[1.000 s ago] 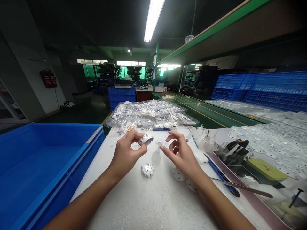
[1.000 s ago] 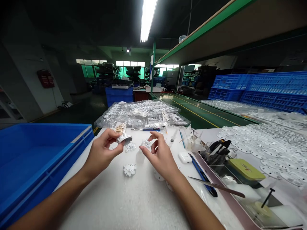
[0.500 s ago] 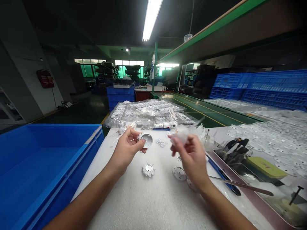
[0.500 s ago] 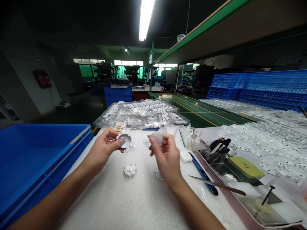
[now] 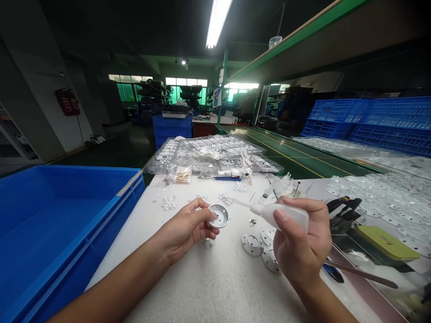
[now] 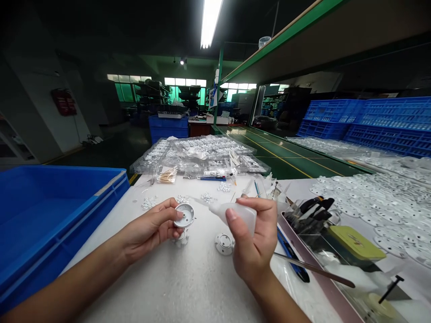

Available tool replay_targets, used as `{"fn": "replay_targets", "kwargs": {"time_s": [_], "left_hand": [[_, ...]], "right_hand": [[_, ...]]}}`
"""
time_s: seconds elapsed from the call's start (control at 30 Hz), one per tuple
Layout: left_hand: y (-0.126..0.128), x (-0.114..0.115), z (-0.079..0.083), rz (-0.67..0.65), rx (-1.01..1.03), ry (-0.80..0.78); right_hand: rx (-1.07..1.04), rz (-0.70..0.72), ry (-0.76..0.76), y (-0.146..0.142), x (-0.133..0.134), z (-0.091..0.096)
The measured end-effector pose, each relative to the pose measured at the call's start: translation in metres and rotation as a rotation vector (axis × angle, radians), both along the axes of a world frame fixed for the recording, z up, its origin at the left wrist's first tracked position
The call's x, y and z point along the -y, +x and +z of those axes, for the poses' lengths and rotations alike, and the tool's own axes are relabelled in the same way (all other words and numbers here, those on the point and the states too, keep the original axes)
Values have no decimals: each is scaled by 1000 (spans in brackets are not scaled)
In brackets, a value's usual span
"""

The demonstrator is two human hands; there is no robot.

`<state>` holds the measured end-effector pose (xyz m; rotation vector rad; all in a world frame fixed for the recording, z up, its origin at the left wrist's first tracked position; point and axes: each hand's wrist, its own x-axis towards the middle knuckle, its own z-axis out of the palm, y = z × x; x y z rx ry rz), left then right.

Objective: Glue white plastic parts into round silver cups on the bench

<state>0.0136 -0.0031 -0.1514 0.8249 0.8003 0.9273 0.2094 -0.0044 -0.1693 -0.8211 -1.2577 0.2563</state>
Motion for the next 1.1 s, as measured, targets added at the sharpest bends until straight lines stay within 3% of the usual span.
{"fn": "replay_targets", "kwargs": {"time_s": [0.13,0.5,1.1], "left_hand": [[2,0,-2,-25,13,-3],[2,1,-4,-57,23,-3],[1,0,-5,-55,33,-12]], "right_hand": [[-43,43,96,-3,1,-3],[79,126,-28,-2,2,-6],[63,116,-18,-3,1,-6]]}}
